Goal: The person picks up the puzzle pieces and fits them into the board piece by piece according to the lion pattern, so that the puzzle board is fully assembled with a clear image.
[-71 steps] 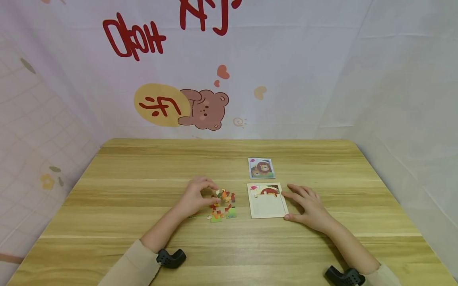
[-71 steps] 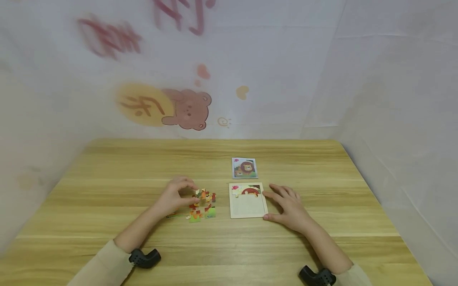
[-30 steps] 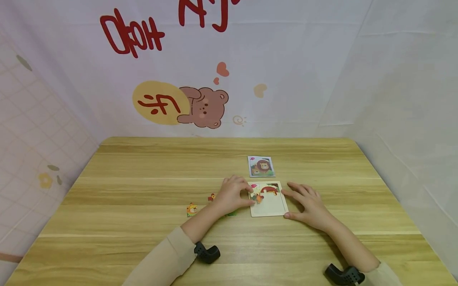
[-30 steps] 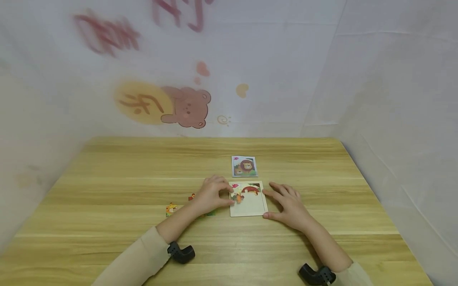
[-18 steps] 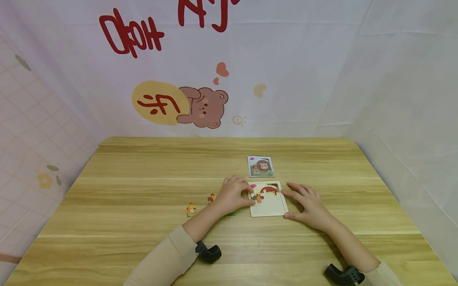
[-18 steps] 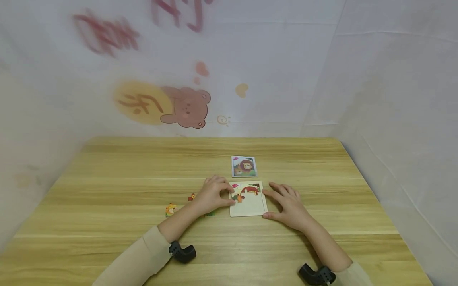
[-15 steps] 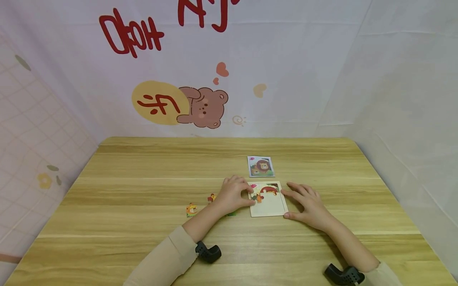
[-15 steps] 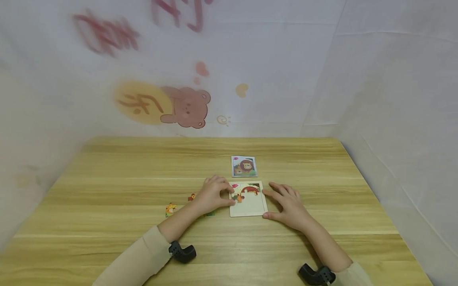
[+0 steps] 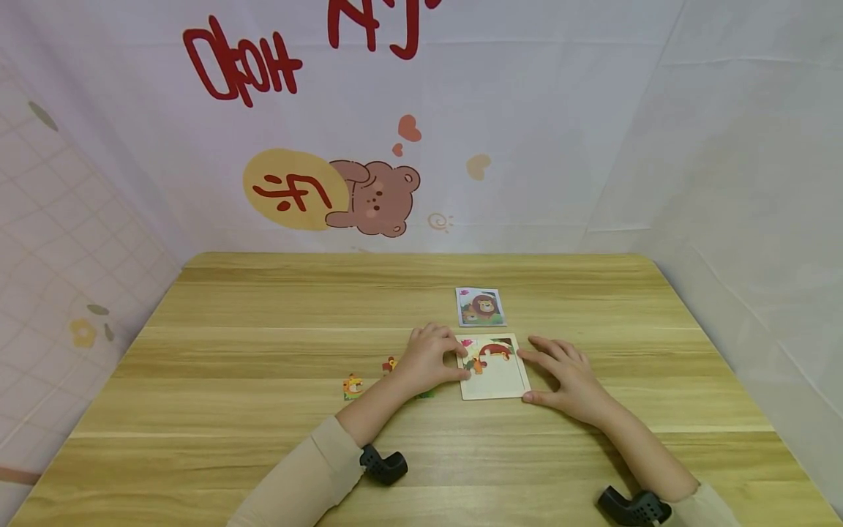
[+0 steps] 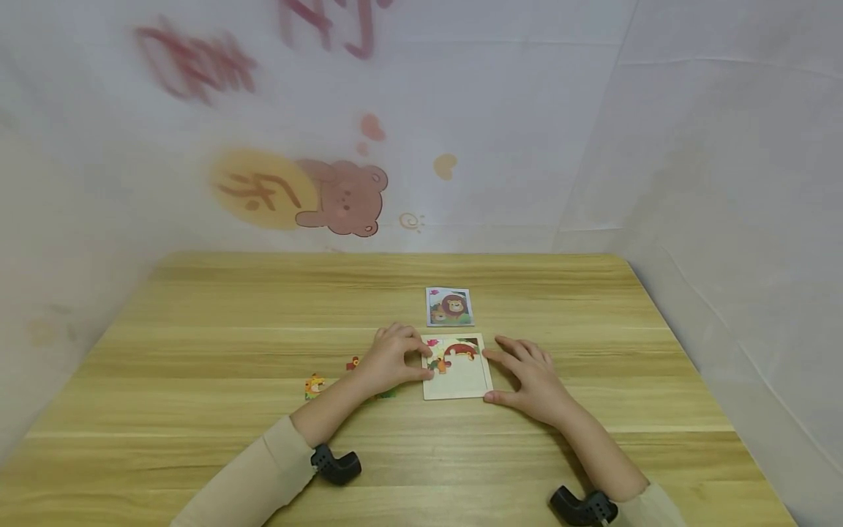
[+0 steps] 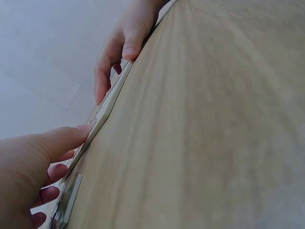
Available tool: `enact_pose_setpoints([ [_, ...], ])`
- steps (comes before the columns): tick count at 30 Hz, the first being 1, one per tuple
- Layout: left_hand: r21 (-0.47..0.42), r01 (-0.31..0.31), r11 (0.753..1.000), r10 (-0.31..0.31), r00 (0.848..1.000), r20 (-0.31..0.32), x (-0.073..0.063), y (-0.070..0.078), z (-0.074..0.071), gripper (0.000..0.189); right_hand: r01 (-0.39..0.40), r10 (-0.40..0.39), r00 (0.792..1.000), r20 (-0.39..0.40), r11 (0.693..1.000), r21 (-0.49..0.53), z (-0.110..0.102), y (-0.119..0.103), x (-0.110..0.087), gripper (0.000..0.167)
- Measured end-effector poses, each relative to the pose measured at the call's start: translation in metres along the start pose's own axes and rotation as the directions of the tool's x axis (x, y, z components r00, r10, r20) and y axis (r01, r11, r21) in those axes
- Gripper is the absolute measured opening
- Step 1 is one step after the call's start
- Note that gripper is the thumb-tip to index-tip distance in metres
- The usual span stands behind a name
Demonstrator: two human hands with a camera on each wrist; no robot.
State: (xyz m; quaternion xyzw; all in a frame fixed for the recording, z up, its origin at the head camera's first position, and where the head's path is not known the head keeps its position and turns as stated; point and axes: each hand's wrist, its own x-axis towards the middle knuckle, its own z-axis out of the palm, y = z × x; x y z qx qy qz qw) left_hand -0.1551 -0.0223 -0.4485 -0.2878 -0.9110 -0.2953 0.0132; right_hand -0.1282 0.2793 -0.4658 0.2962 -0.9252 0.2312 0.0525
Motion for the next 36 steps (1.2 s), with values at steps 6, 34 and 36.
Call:
enact_pose_setpoints([
  [6,-0.010,-0.013,1.000,0.012,1.000,-0.011,-0.0012,-0.0008,0.0007,0.027,0.002,-0.002,1.000,0.000,1.000,0.001,0.0005,0.0003,0.0002,0.072],
  [34,0.069,0.003,0.998,0.000,0.999,-0.052,-0.0015,0.0070,0.0017,0.021,0.003,-0.003,1.000,0.001,1.000,0.003,0.0002,-0.0001,0.0000,0.073],
  [36,0.070,0.008,0.998,-0.004,0.999,-0.052,-0.0017,0.0066,0.0019,0.021,0.003,-0.003,1.000,0.001,1.000,0.003,0.0000,-0.0003,0.0001,0.073],
])
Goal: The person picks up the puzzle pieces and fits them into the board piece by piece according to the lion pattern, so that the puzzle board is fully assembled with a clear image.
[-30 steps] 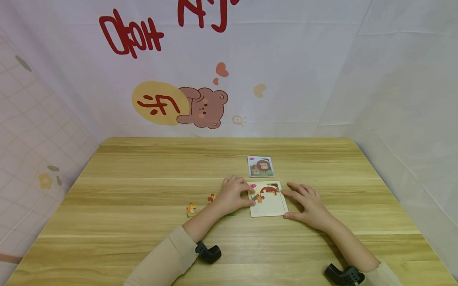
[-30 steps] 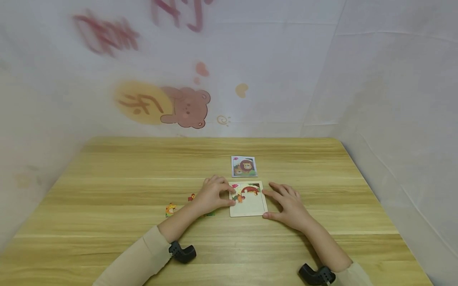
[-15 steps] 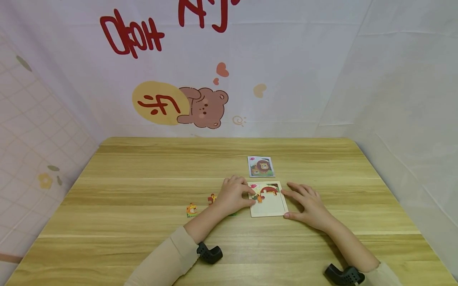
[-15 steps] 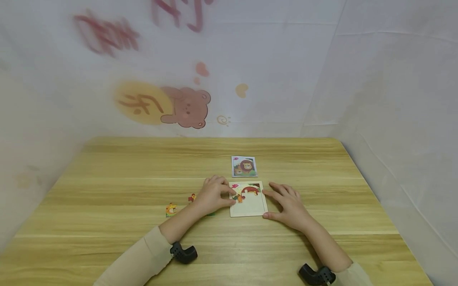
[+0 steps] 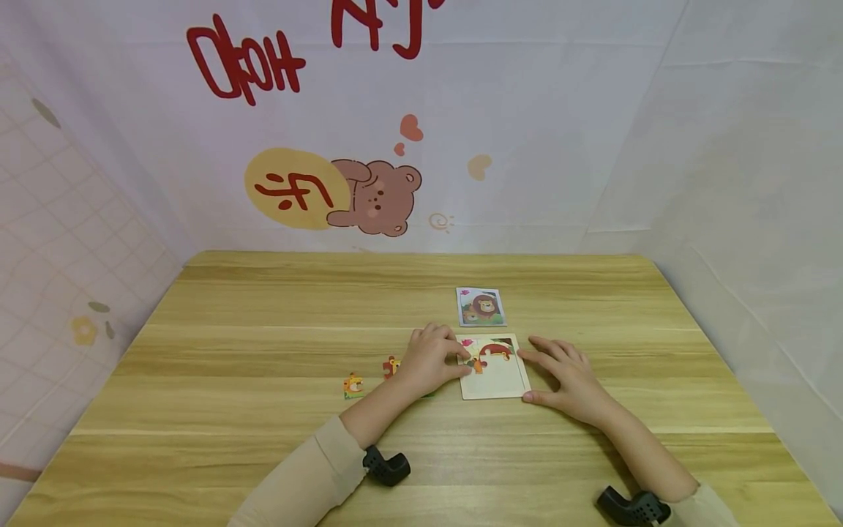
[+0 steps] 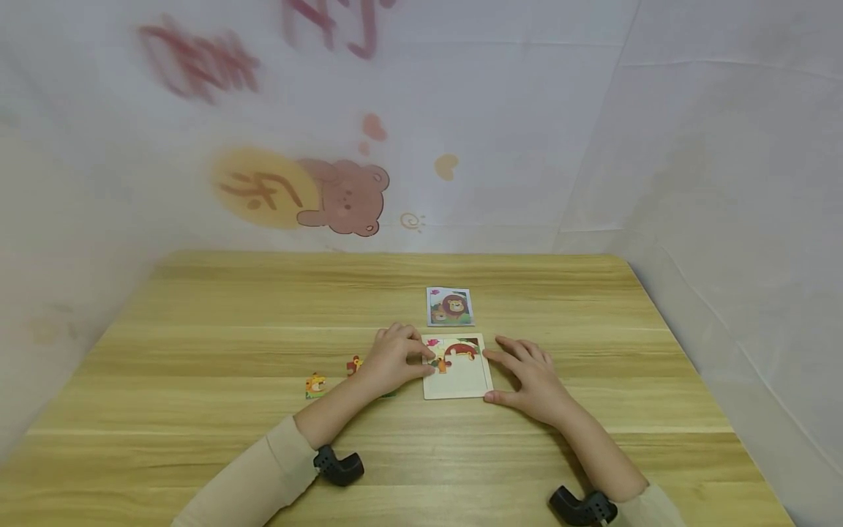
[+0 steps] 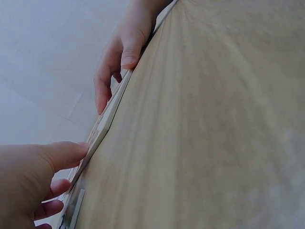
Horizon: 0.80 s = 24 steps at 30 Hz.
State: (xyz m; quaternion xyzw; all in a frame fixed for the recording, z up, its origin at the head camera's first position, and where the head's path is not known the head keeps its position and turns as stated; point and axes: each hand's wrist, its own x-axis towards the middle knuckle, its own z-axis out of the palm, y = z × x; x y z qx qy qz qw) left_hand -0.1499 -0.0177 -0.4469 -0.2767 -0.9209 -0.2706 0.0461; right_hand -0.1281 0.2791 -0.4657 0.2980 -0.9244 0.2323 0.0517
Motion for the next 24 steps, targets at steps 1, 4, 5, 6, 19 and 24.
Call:
enact_pose_setpoints([
  [1,-0.002,0.003,1.000,-0.003,1.000,0.000,0.000,0.000,0.000,0.021,-0.001,0.001,1.000,0.000,1.000,0.001,0.000,0.000,0.000,0.073],
  [4,-0.007,0.010,1.000,-0.010,1.000,-0.003,-0.001,0.000,0.000,0.021,0.000,0.000,1.000,0.003,1.000,0.000,0.000,0.000,0.000,0.073],
  [5,-0.010,0.010,1.000,-0.010,1.000,-0.005,-0.001,-0.001,0.000,0.021,0.001,-0.001,1.000,0.003,1.000,-0.001,0.000,0.000,0.000,0.073],
  [6,-0.014,0.009,1.000,-0.009,1.000,-0.007,-0.001,-0.001,0.000,0.021,0.000,0.000,1.000,0.004,1.000,-0.001,0.000,0.000,0.000,0.073],
  [19,-0.134,-0.038,0.990,0.030,0.998,-0.063,-0.017,-0.012,-0.011,0.022,-0.002,0.002,1.000,0.011,1.000,-0.010,0.004,0.000,0.001,0.072],
  [24,-0.189,-0.061,0.980,0.046,0.996,-0.082,-0.031,-0.021,-0.021,0.025,0.008,-0.008,1.000,0.001,1.000,-0.006,0.003,-0.002,0.002,0.072],
])
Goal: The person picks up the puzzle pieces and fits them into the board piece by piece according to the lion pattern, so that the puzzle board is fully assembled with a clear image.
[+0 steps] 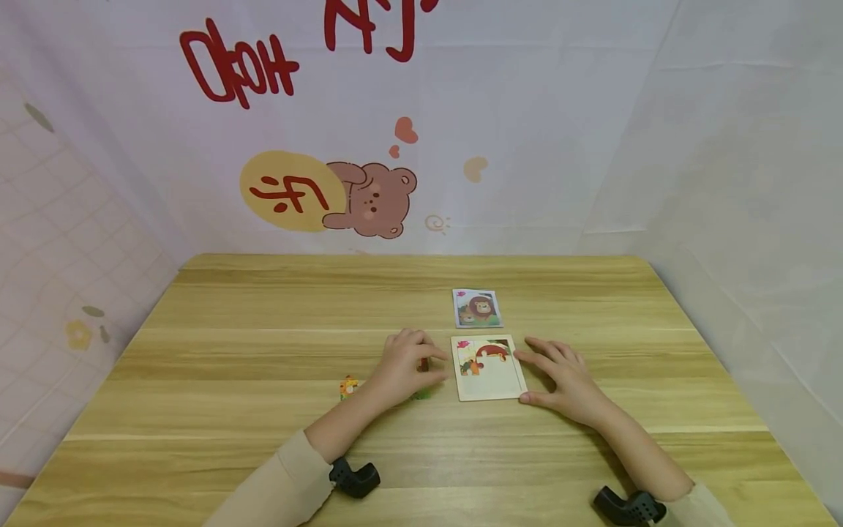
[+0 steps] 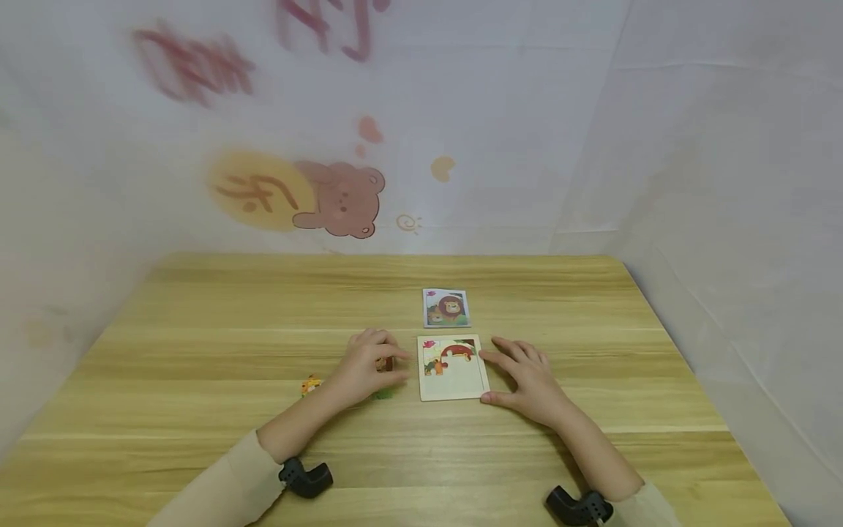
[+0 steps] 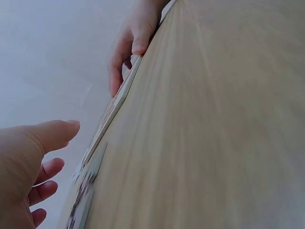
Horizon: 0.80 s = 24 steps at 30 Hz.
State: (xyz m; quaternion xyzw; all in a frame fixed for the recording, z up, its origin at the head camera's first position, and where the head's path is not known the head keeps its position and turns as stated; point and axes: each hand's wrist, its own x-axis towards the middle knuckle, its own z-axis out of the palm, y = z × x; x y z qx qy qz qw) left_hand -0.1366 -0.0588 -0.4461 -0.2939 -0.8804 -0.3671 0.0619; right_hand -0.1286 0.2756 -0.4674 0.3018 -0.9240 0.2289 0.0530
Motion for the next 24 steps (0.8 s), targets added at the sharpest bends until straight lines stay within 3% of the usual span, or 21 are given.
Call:
enact_pose_setpoints([
  [11,-0.023,0.022,1.000,-0.023,0.997,-0.076,-0.028,-0.022,-0.028,0.028,0.003,-0.003,1.000,0.003,1.000,-0.001,-0.001,-0.002,0.001,0.073],
  [24,-0.025,0.077,0.997,-0.078,0.996,-0.041,-0.050,-0.040,-0.053,0.030,0.003,-0.003,1.000,-0.003,1.000,0.003,0.000,-0.001,0.000,0.073],
])
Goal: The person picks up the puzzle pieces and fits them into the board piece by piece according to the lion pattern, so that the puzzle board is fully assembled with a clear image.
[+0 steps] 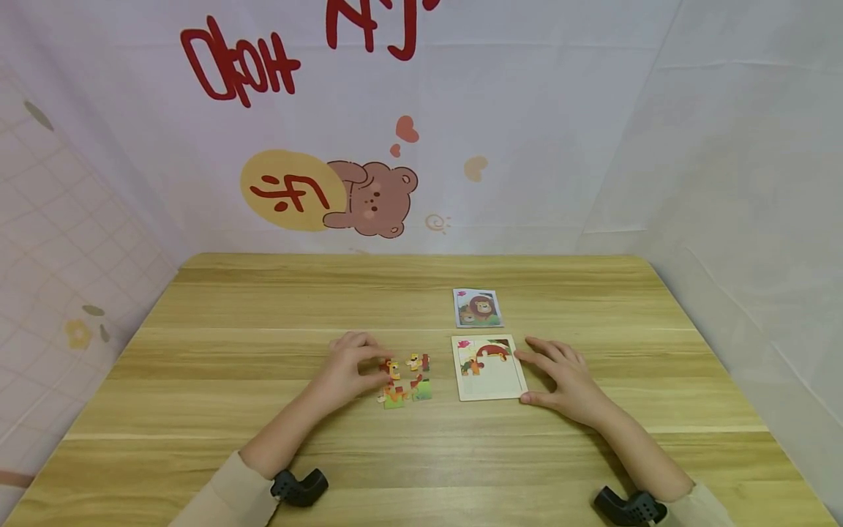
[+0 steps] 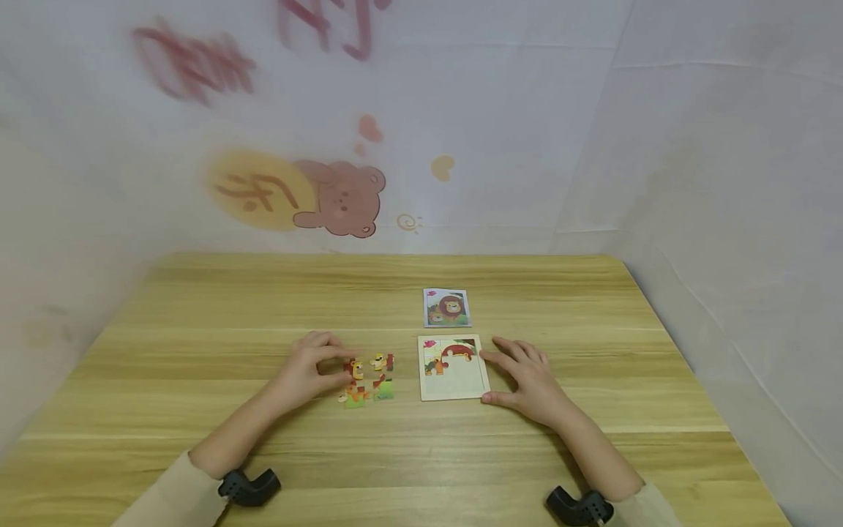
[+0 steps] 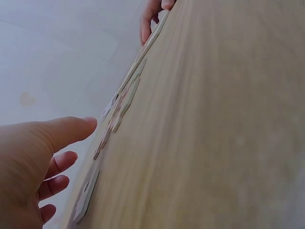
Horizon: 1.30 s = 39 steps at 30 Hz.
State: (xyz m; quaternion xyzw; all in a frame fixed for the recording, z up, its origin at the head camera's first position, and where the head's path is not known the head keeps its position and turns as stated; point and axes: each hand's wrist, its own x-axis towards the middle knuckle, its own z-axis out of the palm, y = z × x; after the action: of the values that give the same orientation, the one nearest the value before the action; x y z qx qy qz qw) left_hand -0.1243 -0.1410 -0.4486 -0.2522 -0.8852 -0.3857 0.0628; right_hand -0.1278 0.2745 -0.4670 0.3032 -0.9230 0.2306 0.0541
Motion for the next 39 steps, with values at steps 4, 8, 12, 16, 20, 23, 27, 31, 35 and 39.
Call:
enact_pose_setpoints([
  [4,0.043,0.026,0.999,-0.027,0.999,0.024,-0.004,-0.005,-0.004,0.031,-0.001,0.001,1.000,0.001,1.000,0.002,0.000,0.000,0.000,0.073],
  [8,0.081,0.042,0.996,-0.046,0.998,0.047,-0.006,-0.008,-0.006,0.033,-0.003,0.003,1.000,0.002,1.000,0.003,0.001,0.001,0.000,0.073],
  [12,0.112,0.054,0.992,-0.061,0.996,0.066,-0.007,-0.010,-0.006,0.035,-0.003,0.003,1.000,0.001,1.000,0.004,0.001,0.001,-0.001,0.072],
  [16,0.132,0.060,0.989,-0.070,0.995,0.073,-0.007,-0.012,-0.005,0.035,-0.006,0.006,1.000,0.001,1.000,0.011,0.001,0.000,-0.001,0.072],
  [20,0.129,0.062,0.990,-0.073,0.994,0.077,-0.006,-0.013,-0.004,0.033,-0.008,0.008,1.000,0.002,1.000,0.013,0.001,0.000,-0.001,0.073],
  [23,0.121,0.055,0.991,-0.064,0.995,0.076,-0.005,-0.013,-0.004,0.031,-0.008,0.008,1.000,0.002,1.000,0.010,0.001,0.000,-0.001,0.073],
  [27,0.111,0.040,0.993,-0.048,0.996,0.072,-0.004,-0.015,-0.002,0.029,-0.008,0.008,1.000,0.001,1.000,0.007,0.000,0.000,0.000,0.073],
  [31,0.088,0.022,0.996,-0.028,0.997,0.065,-0.003,-0.017,-0.001,0.027,-0.010,0.010,1.000,0.002,1.000,0.008,0.000,0.000,0.000,0.073],
  [35,0.065,0.019,0.998,-0.023,0.998,0.055,-0.003,-0.018,-0.001,0.025,-0.010,0.010,1.000,0.004,1.000,0.006,0.000,0.000,0.000,0.073],
  [39,0.041,0.017,0.999,-0.018,0.999,0.030,-0.002,-0.018,0.000,0.024,-0.009,0.009,1.000,0.003,1.000,0.007,0.000,0.001,0.000,0.073],
])
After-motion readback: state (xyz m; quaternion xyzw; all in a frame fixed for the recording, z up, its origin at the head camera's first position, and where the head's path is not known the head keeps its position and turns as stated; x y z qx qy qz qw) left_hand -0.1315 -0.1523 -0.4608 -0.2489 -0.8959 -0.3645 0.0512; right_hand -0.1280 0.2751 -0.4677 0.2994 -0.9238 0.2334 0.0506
